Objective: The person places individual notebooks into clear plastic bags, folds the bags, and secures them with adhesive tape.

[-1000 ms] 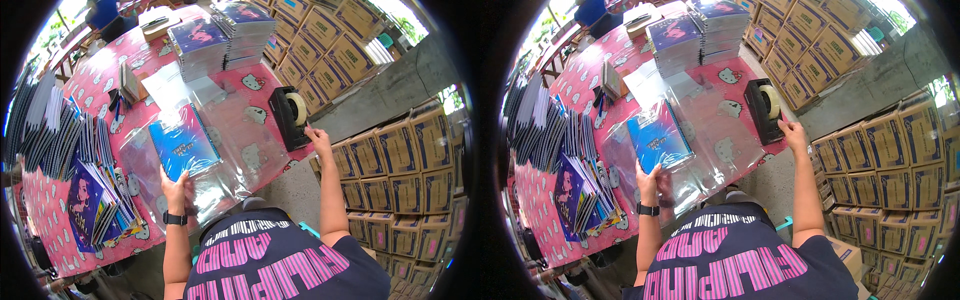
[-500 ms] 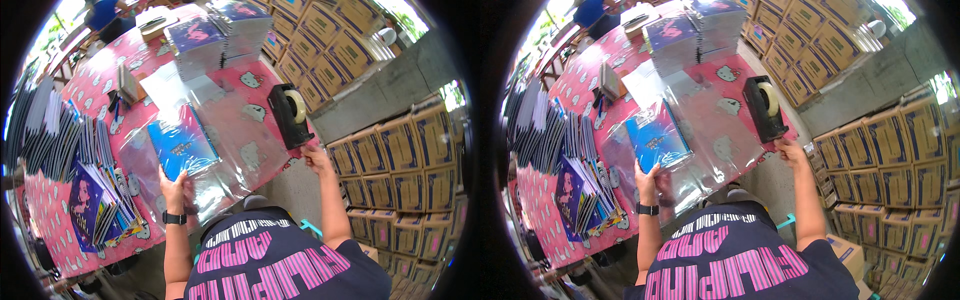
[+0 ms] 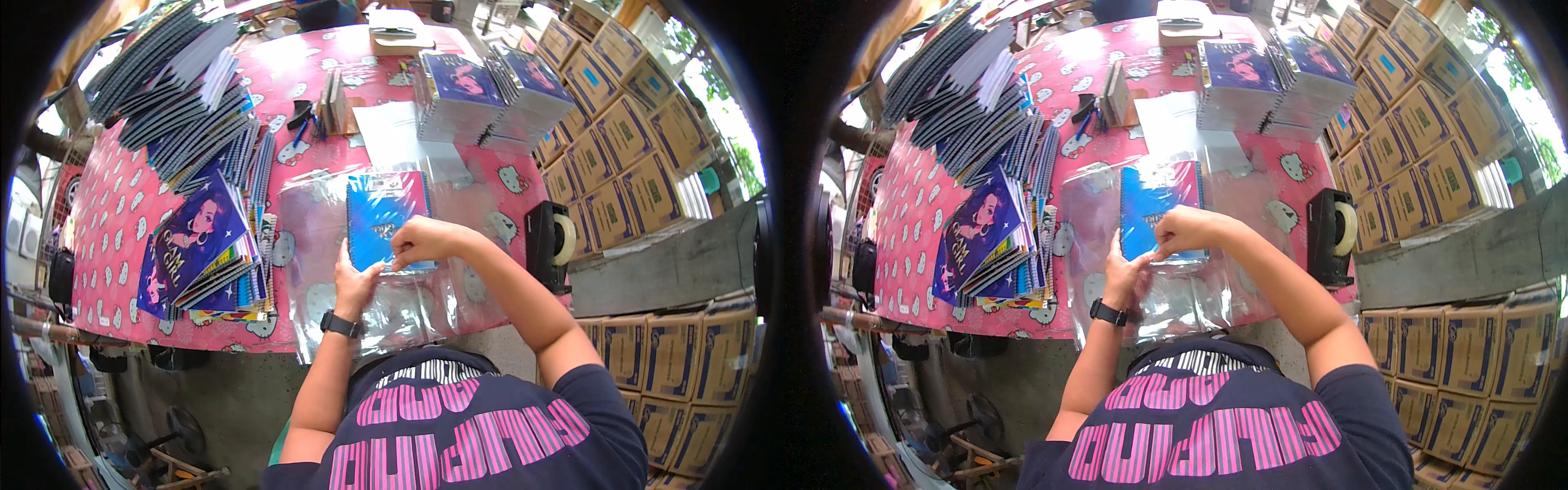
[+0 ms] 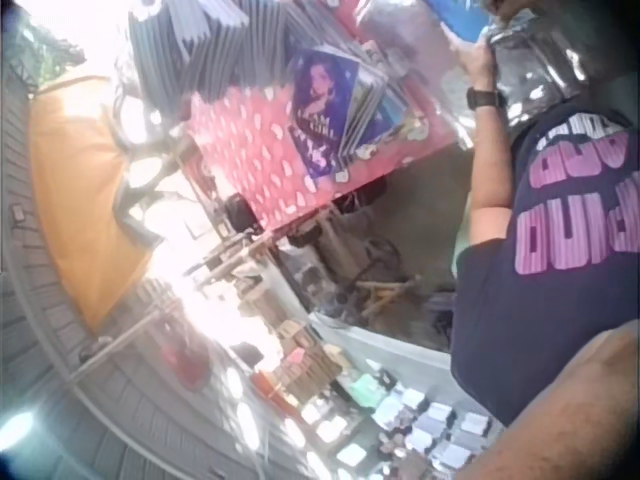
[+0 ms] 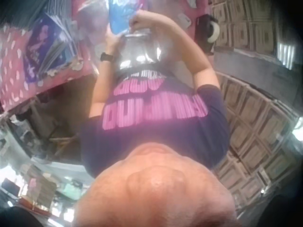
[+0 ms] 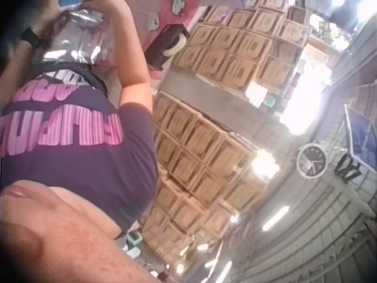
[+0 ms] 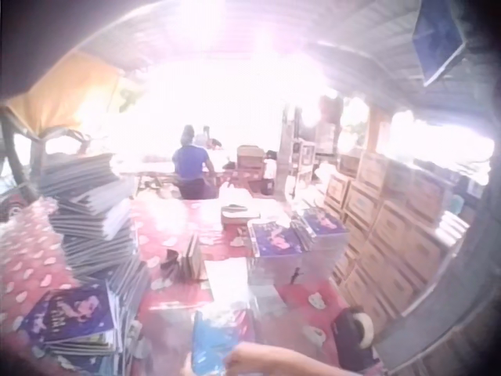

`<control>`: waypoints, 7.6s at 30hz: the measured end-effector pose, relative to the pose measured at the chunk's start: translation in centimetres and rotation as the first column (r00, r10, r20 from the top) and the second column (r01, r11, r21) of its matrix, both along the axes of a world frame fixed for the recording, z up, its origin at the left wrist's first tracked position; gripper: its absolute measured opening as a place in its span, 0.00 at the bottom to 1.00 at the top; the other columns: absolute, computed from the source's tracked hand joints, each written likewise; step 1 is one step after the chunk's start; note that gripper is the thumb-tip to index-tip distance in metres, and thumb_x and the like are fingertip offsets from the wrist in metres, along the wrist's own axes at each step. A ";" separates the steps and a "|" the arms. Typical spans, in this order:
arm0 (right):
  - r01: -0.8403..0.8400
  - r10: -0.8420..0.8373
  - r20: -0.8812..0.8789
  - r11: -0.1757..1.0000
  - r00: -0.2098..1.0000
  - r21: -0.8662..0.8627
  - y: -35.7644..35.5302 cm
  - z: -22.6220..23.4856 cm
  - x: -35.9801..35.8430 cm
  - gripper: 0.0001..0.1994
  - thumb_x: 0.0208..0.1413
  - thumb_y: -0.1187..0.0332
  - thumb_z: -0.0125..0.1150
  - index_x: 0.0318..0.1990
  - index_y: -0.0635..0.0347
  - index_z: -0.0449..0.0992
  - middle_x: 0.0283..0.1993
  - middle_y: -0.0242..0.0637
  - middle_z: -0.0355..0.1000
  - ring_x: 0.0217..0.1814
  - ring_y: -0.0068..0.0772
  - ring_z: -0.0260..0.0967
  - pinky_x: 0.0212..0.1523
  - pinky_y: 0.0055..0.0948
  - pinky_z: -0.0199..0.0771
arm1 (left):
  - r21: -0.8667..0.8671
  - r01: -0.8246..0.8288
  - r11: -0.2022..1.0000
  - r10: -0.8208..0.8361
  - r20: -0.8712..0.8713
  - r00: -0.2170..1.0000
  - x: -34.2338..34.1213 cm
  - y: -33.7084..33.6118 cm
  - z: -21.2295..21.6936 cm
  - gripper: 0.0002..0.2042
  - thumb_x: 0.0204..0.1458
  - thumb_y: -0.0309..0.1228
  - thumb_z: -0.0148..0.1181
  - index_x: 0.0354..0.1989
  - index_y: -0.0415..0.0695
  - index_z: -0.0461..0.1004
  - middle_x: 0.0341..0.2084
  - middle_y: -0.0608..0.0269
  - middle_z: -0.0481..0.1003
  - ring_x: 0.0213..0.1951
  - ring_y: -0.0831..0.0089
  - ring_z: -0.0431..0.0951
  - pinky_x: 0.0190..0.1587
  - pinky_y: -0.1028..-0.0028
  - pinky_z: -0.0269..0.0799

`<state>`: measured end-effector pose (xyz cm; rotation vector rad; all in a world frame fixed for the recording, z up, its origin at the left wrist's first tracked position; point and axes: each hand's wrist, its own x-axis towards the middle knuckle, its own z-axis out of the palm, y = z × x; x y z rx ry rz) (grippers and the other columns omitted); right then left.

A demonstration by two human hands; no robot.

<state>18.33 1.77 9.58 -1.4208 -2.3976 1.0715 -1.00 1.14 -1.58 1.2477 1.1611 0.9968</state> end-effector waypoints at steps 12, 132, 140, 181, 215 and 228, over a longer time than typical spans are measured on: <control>0.635 -0.649 -0.078 0.759 0.757 -0.146 0.7 -7.0 6.4 0.35 0.41 0.44 0.67 0.50 0.63 0.71 0.45 0.47 0.74 0.48 0.40 0.72 0.50 0.35 0.69 | -0.351 -0.030 0.936 0.105 0.199 0.974 0.4 2.1 2.4 0.35 0.41 0.32 0.68 0.56 0.31 0.58 0.39 0.52 0.73 0.40 0.69 0.75 0.44 0.71 0.72; 0.674 -0.911 0.146 0.386 0.386 0.629 -5.9 -15.4 12.7 0.22 0.53 0.59 0.53 0.54 0.59 0.68 0.61 0.41 0.61 0.67 0.52 0.47 0.62 0.55 0.48 | -0.491 0.208 0.846 -0.230 0.016 0.973 1.1 4.9 3.3 0.25 0.42 0.39 0.69 0.42 0.29 0.72 0.34 0.51 0.77 0.32 0.67 0.79 0.36 0.71 0.76; 0.702 -0.866 -0.123 0.301 0.484 0.645 -5.2 -13.6 12.7 0.10 0.44 0.65 0.60 0.33 0.59 0.78 0.41 0.35 0.74 0.57 0.49 0.59 0.56 0.45 0.57 | -0.155 0.096 0.983 -0.174 -0.639 0.749 -0.3 6.5 -1.3 0.33 0.48 0.52 0.59 0.46 0.27 0.71 0.37 0.48 0.77 0.41 0.64 0.77 0.49 0.71 0.69; 0.887 -0.845 -0.351 0.456 0.404 -0.077 -8.1 -8.5 5.1 0.14 0.53 0.62 0.57 0.43 0.63 0.75 0.38 0.42 0.76 0.42 0.40 0.73 0.43 0.35 0.70 | -0.077 0.093 0.993 -0.112 -0.298 0.948 3.0 1.8 1.3 0.51 0.35 0.34 0.72 0.64 0.34 0.41 0.53 0.42 0.64 0.55 0.52 0.64 0.56 0.61 0.62; 0.368 -0.548 0.274 0.782 0.790 0.503 -3.8 -8.4 -1.9 0.33 0.60 0.51 0.40 0.67 0.58 0.46 0.73 0.37 0.34 0.75 0.37 0.23 0.61 0.73 0.33 | 0.658 0.013 0.752 0.596 -0.689 0.411 -3.9 3.6 -0.3 0.18 0.53 0.36 0.52 0.49 0.39 0.72 0.58 0.46 0.62 0.59 0.48 0.57 0.60 0.56 0.54; 0.320 -0.441 0.286 0.866 0.851 0.383 -4.4 -8.2 -0.3 0.32 0.60 0.50 0.38 0.68 0.58 0.45 0.73 0.37 0.32 0.75 0.39 0.23 0.61 0.73 0.29 | 0.202 -0.200 0.959 0.267 -0.398 0.878 -0.5 1.8 -2.5 0.18 0.55 0.43 0.53 0.34 0.38 0.78 0.31 0.49 0.77 0.33 0.53 0.77 0.37 0.63 0.71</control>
